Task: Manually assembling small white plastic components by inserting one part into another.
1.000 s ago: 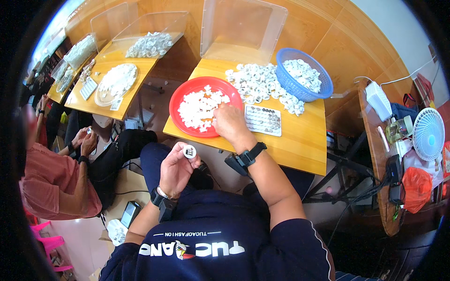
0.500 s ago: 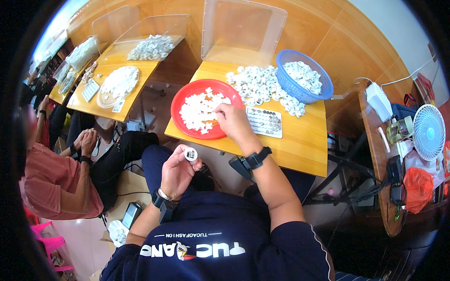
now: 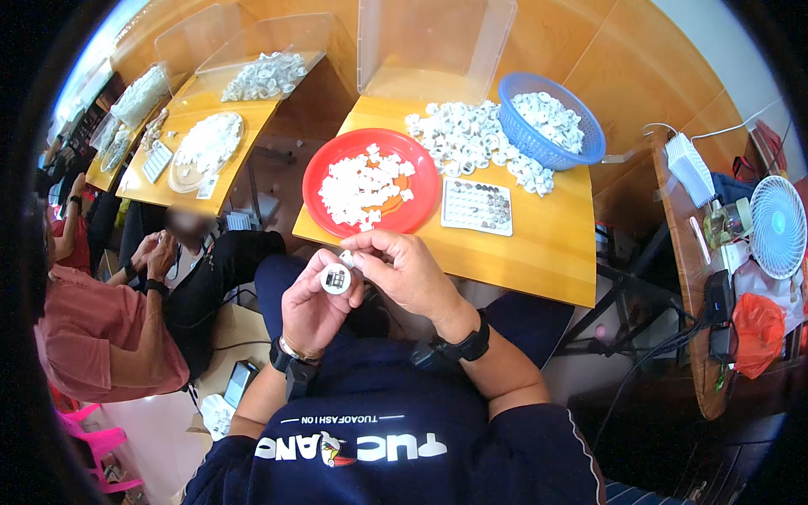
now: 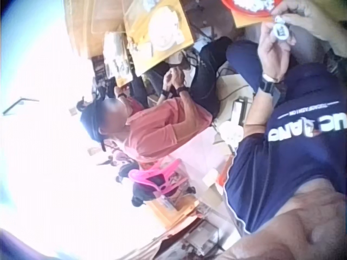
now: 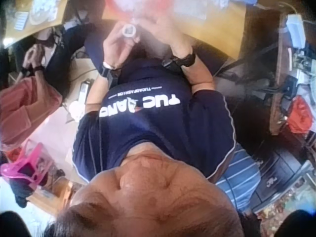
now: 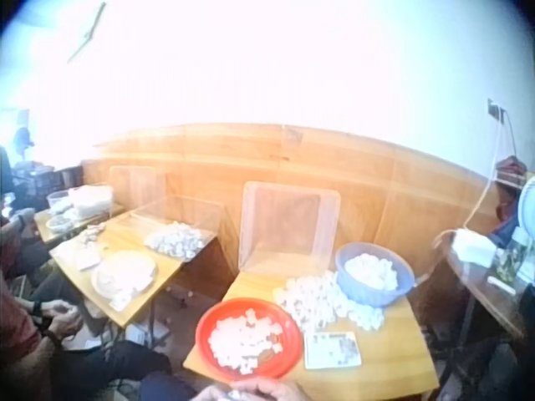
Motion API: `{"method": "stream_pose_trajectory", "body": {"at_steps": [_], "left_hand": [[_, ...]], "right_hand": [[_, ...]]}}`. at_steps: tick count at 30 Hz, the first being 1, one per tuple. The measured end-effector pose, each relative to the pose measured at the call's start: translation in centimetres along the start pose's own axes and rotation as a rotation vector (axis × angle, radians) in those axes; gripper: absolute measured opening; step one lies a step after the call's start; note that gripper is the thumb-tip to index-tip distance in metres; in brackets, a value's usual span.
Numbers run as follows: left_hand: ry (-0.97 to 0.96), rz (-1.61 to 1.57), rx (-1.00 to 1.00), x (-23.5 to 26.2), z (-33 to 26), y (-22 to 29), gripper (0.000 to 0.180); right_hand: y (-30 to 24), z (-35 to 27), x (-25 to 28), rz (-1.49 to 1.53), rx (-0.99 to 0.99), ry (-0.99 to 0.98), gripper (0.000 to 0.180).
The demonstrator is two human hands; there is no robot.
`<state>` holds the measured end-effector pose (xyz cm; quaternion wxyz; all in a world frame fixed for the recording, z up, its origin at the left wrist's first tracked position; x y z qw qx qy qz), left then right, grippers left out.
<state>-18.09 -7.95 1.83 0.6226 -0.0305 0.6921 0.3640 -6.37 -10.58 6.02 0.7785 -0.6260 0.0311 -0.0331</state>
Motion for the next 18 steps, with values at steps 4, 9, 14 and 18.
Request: {"method": "stream_pose_trajectory", "body": {"at_steps": [4,9,14,18], "left_hand": [[-0.019,-0.003,0.009,-0.25,-0.23,0.04,0.025],[-0.035,-0.03,0.023,0.04,-0.44,-0.14,0.025],[-0.059,-0.049,0.019,0.22,-0.53,-0.07,0.024],[-0.068,-0.075,0.004,0.3,-0.5,0.07,0.024]], "right_hand": [[0.13,-0.16,0.02,0.004,0.009,-0.029,0.022],[0.52,-0.33,-0.13,0.061,0.008,-0.026,0.021],[0.71,-0.52,-0.19,0.086,-0.005,-0.015,0.02],[0.67,-0.51,-0.11,0.097,-0.003,-0.007,0.018]]}}
Point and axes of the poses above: each hand's wrist, its own z-axis towards the middle knuckle, its own x-axis out of the back of the hand, y = z × x, the point moved 7 cm from there along z, towards the middle knuckle, and after that the axes turned 8 degrees about x, right-handed, at the moved point
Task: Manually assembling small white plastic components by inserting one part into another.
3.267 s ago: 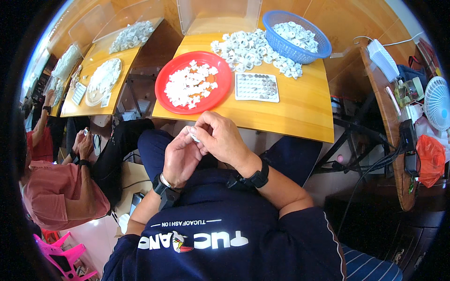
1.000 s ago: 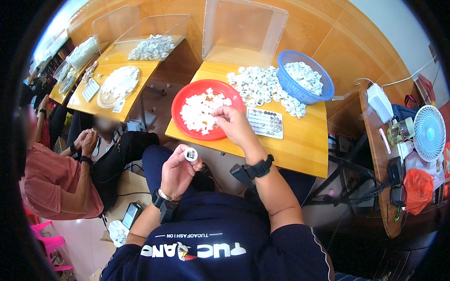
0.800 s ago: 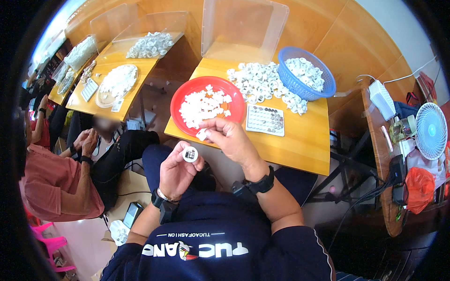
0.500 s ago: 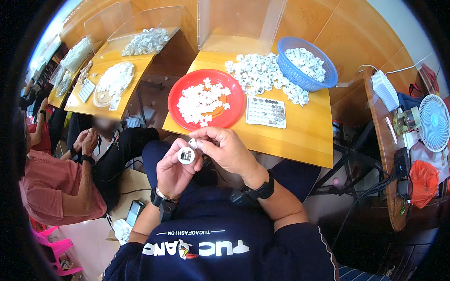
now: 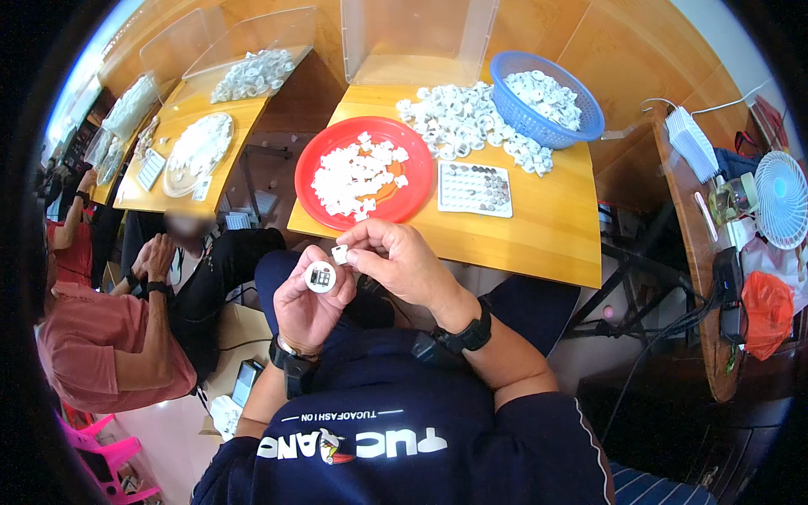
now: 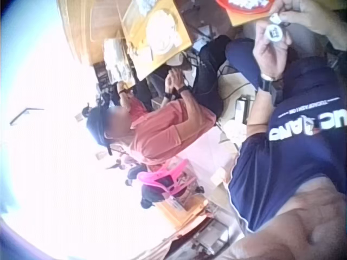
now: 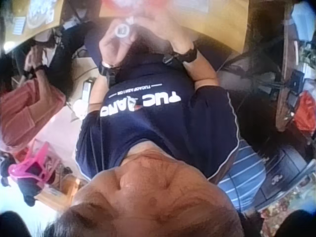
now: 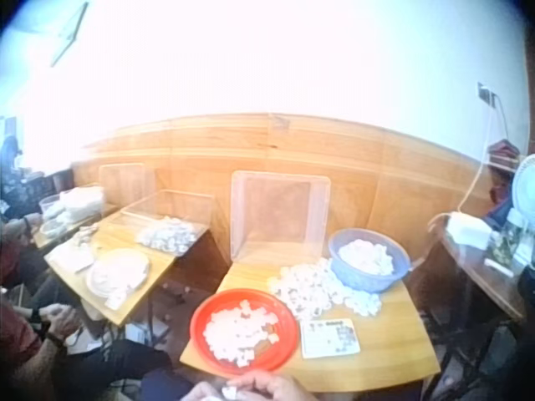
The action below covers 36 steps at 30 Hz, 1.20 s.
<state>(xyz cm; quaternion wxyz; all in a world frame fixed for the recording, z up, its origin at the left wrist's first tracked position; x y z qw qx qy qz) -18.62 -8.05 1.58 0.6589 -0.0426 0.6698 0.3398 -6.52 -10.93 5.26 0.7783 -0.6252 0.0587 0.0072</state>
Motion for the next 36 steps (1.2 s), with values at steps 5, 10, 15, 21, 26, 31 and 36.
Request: {"method": "stream_pose_trajectory", "body": {"at_steps": [5,10,15,21,26,31,36], "left_hand": [[0.003,-0.038,-0.018,0.1,0.1,0.1,0.024],[-0.032,-0.079,-0.032,0.1,-0.1,0.2,0.024],[0.016,-0.037,-0.008,0.5,-0.1,-0.1,0.024],[0.113,-0.009,0.009,1.5,0.0,-0.8,0.023],[0.131,0.018,-0.007,1.5,-0.1,-0.7,0.023],[0.152,0.051,-0.009,1.7,-0.1,-0.7,0.024],[0.155,0.039,-0.005,1.5,-0.2,-0.7,0.025]], "right_hand": [[0.4,0.0,-0.1,0.025,-0.03,0.021,0.016],[1.3,-0.2,-0.4,0.139,-0.078,0.047,0.015],[0.0,0.0,0.2,0.043,-0.03,0.066,0.012],[-1.9,-0.6,-1.1,-0.06,0.034,0.018,0.009],[-3.0,-0.7,-1.7,-0.342,0.104,-0.059,0.012],[-3.5,-0.8,-1.8,-0.489,0.224,-0.011,0.012],[-3.6,-0.8,-1.7,-0.554,0.287,0.017,0.011]]}}
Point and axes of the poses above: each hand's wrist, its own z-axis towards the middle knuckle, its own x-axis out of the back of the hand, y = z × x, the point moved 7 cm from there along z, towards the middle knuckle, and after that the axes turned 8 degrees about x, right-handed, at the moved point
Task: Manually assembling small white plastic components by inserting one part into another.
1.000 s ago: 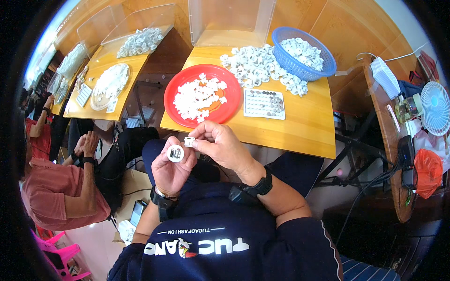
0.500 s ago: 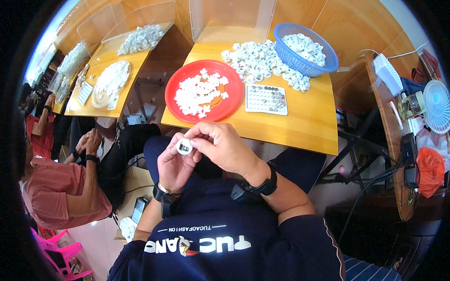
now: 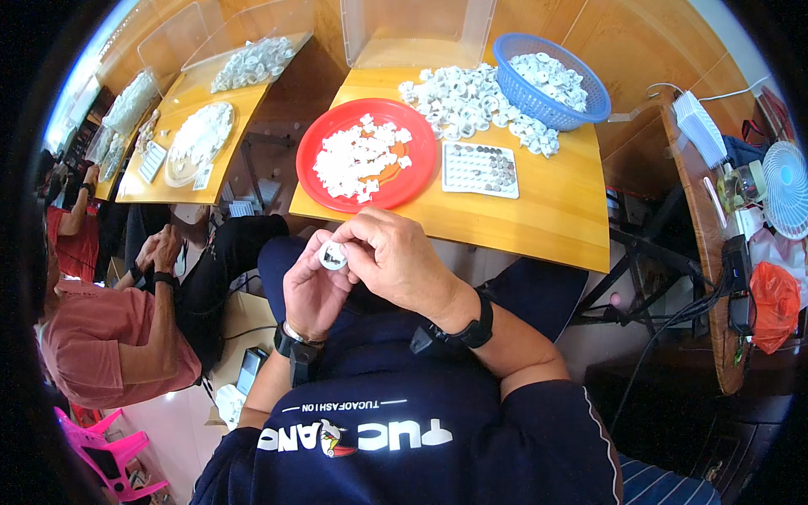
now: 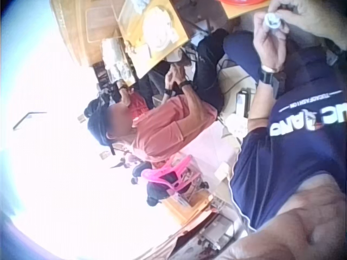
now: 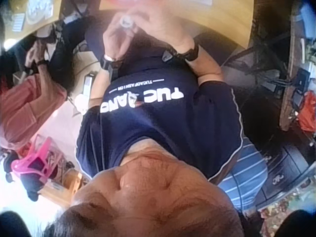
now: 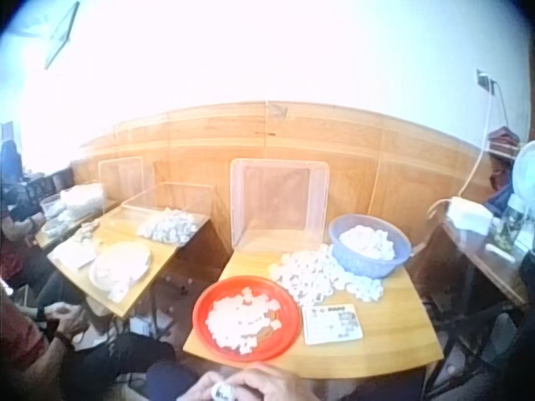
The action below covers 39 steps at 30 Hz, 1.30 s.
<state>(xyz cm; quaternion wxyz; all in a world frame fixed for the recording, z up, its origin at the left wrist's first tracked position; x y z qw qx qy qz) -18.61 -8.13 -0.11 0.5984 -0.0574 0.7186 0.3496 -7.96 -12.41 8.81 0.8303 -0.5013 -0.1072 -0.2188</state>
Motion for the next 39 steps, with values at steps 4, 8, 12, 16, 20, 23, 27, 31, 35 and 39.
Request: {"method": "stream_pose_trajectory", "body": {"at_steps": [4,8,12,16,20,23,27,31,35,39], "left_hand": [[-0.012,-0.008,0.003,0.0,0.1,-0.1,0.026],[-0.024,-0.026,0.011,0.2,0.2,-0.3,0.025],[0.0,0.018,0.044,0.2,0.1,-0.4,0.025],[0.018,0.006,0.046,0.4,0.0,-0.5,0.025],[0.023,0.016,0.037,0.2,0.2,-0.4,0.025],[0.015,0.046,0.044,0.3,0.3,-0.4,0.025],[0.01,0.032,0.041,0.1,0.2,-0.6,0.023],[0.034,0.057,0.035,0.1,0.2,-0.6,0.022],[0.036,0.081,0.033,-0.1,0.3,-0.7,0.022],[0.06,0.071,0.043,-0.1,0.1,-0.9,0.021]], "right_hand": [[1.0,-0.3,-0.3,0.171,-0.133,0.005,0.011],[0.7,-0.2,0.0,0.216,-0.174,-0.014,0.011],[0.3,-0.2,-0.1,0.054,-0.051,-0.041,0.011],[-0.1,-0.1,0.0,-0.023,-0.002,-0.059,0.012],[0.0,-0.1,0.2,-0.012,-0.009,-0.025,0.011],[0.3,-0.1,0.3,0.057,-0.076,-0.024,0.011],[-0.1,0.0,0.4,0.011,-0.011,-0.015,0.01],[-0.1,-0.1,0.5,-0.04,0.006,-0.012,0.01],[-0.4,-0.1,0.6,-0.078,0.03,0.01,0.009],[-0.5,-0.1,0.6,-0.123,0.071,-0.021,0.009]]}}
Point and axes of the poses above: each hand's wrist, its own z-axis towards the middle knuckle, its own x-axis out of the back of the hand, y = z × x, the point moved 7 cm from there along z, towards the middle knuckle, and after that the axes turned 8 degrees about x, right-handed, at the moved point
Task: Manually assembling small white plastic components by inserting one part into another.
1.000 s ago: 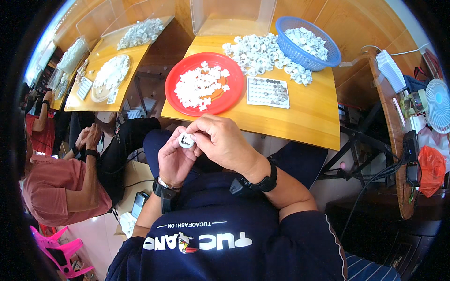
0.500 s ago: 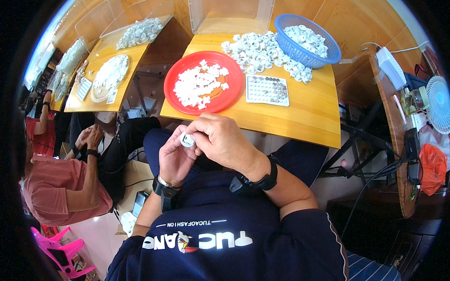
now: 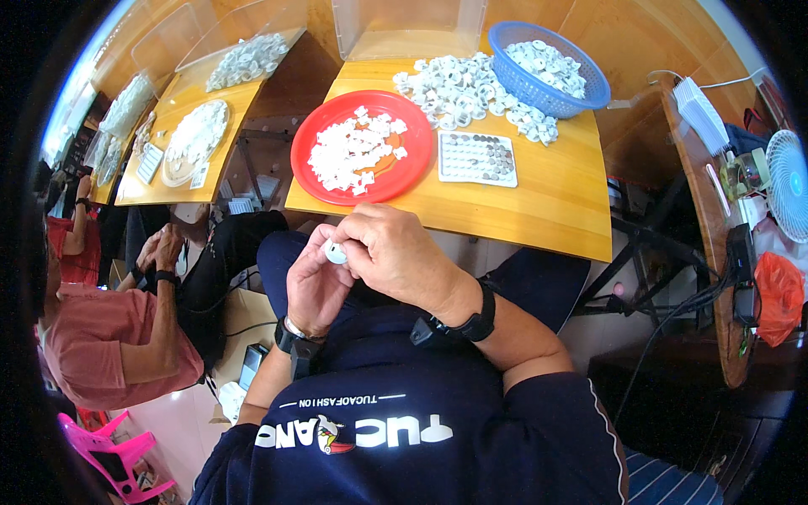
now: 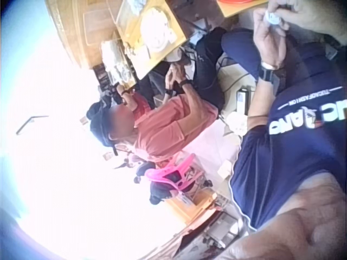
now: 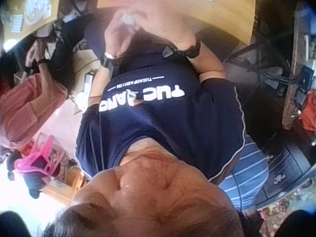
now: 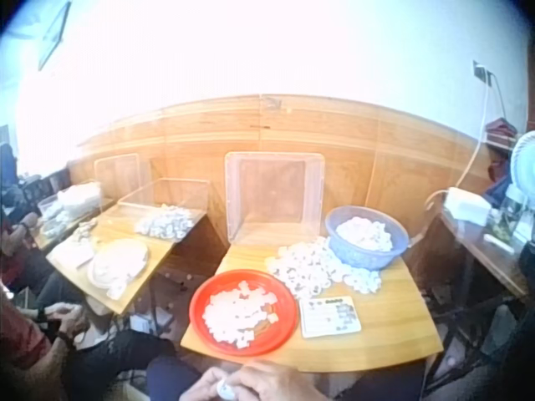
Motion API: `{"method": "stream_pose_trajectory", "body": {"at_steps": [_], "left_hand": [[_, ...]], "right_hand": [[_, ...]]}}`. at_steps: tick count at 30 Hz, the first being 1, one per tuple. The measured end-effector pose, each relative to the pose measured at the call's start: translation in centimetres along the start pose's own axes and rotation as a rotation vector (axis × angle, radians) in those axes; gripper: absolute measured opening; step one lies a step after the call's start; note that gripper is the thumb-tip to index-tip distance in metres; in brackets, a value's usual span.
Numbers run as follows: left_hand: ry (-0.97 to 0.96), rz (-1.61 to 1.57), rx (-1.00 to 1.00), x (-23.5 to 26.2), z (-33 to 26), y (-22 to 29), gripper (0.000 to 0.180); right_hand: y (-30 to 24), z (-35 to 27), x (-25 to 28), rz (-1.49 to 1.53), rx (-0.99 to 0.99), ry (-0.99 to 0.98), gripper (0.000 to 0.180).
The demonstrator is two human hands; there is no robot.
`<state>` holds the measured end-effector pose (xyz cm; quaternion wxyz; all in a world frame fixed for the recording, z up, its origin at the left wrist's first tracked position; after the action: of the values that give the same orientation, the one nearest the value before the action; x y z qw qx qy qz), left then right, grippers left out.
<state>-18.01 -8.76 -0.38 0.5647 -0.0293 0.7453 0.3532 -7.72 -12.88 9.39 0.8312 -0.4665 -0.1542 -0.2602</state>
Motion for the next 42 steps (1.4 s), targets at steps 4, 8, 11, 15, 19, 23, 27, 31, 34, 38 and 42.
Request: {"method": "stream_pose_trajectory", "body": {"at_steps": [4,8,11,15,19,23,27,31,34,38,42], "left_hand": [[-0.004,0.037,-0.031,0.0,0.0,0.0,0.021],[0.01,0.078,-0.065,0.1,-0.1,0.2,0.021],[0.051,0.065,-0.1,-0.6,-0.3,0.2,0.02],[0.046,0.109,-0.105,-0.3,-0.3,0.3,0.019],[0.075,0.12,-0.133,-0.9,-0.4,0.4,0.017],[0.157,0.279,-0.136,-0.6,-0.1,0.7,0.017],[0.26,0.497,-0.117,0.3,-0.1,1.3,0.02],[0.188,0.682,-0.132,-0.1,-0.3,1.3,0.022],[0.18,0.793,-0.176,-0.6,-0.4,1.5,0.022],[0.275,0.867,-0.325,-1.4,-0.8,2.3,0.02],[0.355,1.018,-0.448,-1.7,-1.2,3.1,0.017]], "right_hand": [[0.0,-0.1,-0.1,-0.022,0.006,-0.019,0.01],[0.2,-0.2,-0.2,-0.019,-0.004,-0.014,0.01],[0.4,-0.3,-0.1,0.008,-0.012,0.017,0.007],[1.3,-0.5,-0.8,0.21,-0.13,0.012,0.005],[1.5,-0.5,-0.4,0.209,-0.219,0.042,0.015],[1.9,-0.9,-0.5,0.232,-0.249,0.026,0.017],[1.9,-0.8,0.0,0.161,-0.193,0.024,0.013],[1.4,-0.6,0.0,0.025,-0.088,-0.013,0.011],[0.7,-0.3,0.1,-0.036,-0.021,-0.02,0.011],[0.5,-0.1,-0.1,0.121,-0.039,0.052,0.011],[1.4,-0.7,-0.6,0.13,-0.168,0.106,0.011]]}}
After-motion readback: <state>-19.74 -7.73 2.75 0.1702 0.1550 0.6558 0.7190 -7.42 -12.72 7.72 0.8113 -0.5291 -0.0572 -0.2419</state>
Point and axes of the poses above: each hand's wrist, its own z-axis towards the middle knuckle, its own x-axis out of the back of the hand, y = z × x, the point moved 7 cm from there along z, towards the middle knuckle, and after that the axes turned 8 degrees about x, right-handed, at the moved point
